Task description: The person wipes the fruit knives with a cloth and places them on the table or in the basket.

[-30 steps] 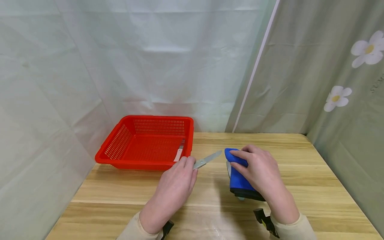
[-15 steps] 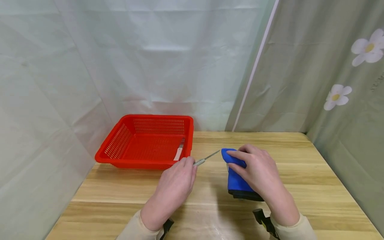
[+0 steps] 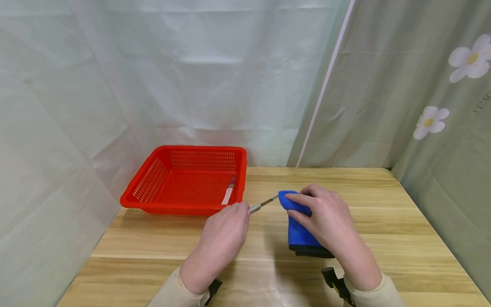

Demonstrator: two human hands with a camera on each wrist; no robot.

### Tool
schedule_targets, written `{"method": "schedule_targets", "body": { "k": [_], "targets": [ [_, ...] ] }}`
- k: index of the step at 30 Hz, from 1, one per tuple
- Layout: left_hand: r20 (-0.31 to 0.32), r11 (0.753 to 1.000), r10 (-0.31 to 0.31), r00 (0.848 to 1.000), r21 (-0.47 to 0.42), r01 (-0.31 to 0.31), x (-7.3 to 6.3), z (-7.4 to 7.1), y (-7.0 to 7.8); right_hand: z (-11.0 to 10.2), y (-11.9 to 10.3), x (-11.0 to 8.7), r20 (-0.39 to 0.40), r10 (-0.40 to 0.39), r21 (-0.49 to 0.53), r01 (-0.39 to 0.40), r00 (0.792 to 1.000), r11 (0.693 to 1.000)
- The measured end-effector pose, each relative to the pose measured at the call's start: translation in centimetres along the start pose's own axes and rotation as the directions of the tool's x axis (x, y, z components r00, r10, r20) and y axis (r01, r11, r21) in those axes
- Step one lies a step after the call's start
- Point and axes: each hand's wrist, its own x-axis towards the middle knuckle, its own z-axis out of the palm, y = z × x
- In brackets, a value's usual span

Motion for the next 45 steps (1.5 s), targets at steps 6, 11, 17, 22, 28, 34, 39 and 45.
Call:
{"method": "schedule_targets", "body": {
  "k": [6, 11, 17, 22, 28, 34, 39, 45],
  "targets": [
    [-0.059, 1.0, 0.019, 0.998, 0.019, -0.018, 0.0, 0.3, -0.1, 0.0, -0.3, -0.1, -0.009, -0.014, 0.006, 0.014, 1.0, 1.0],
    [-0.054, 1.0, 0.006, 0.999, -0.006, -0.006, -0.1, 0.2, -0.1, 0.0, -0.5, 0.0, -0.006, -0.02, 0.003, 0.02, 1.0, 1.0],
    [-0.08, 1.0, -0.003, 0.997, -0.025, 0.001, 0.0, 0.2, -0.2, 0.0, -0.6, 0.0, -0.019, -0.035, 0.001, 0.035, 0.999, 0.999],
    [-0.086, 1.0, -0.001, 0.996, -0.026, -0.001, 0.1, 0.1, -0.3, 0.0, -0.7, 0.0, -0.031, -0.052, 0.008, 0.052, 0.998, 0.999],
    [-0.042, 0.999, -0.018, 0.999, -0.036, 0.017, 0.2, 0.0, -0.1, 0.0, -0.9, 0.0, -0.027, -0.055, 0.005, 0.056, 0.998, 0.998],
    [0.004, 0.999, -0.025, 1.0, -0.025, 0.025, 0.2, 0.0, 0.1, 0.6, -1.6, 0.2, -0.033, -0.103, -0.021, 0.102, 0.994, 0.995],
    [0.006, 1.0, -0.01, 1.0, -0.025, 0.01, 0.2, 0.1, 0.2, 1.3, -2.2, 0.2, -0.034, -0.134, -0.024, 0.133, 0.99, 0.991],
    [0.039, 0.998, 0.001, 0.999, -0.059, 0.001, 0.0, 0.0, 0.4, 1.8, -2.6, 0.0, -0.025, -0.134, -0.033, 0.133, 0.991, 0.991]
  ]
}}
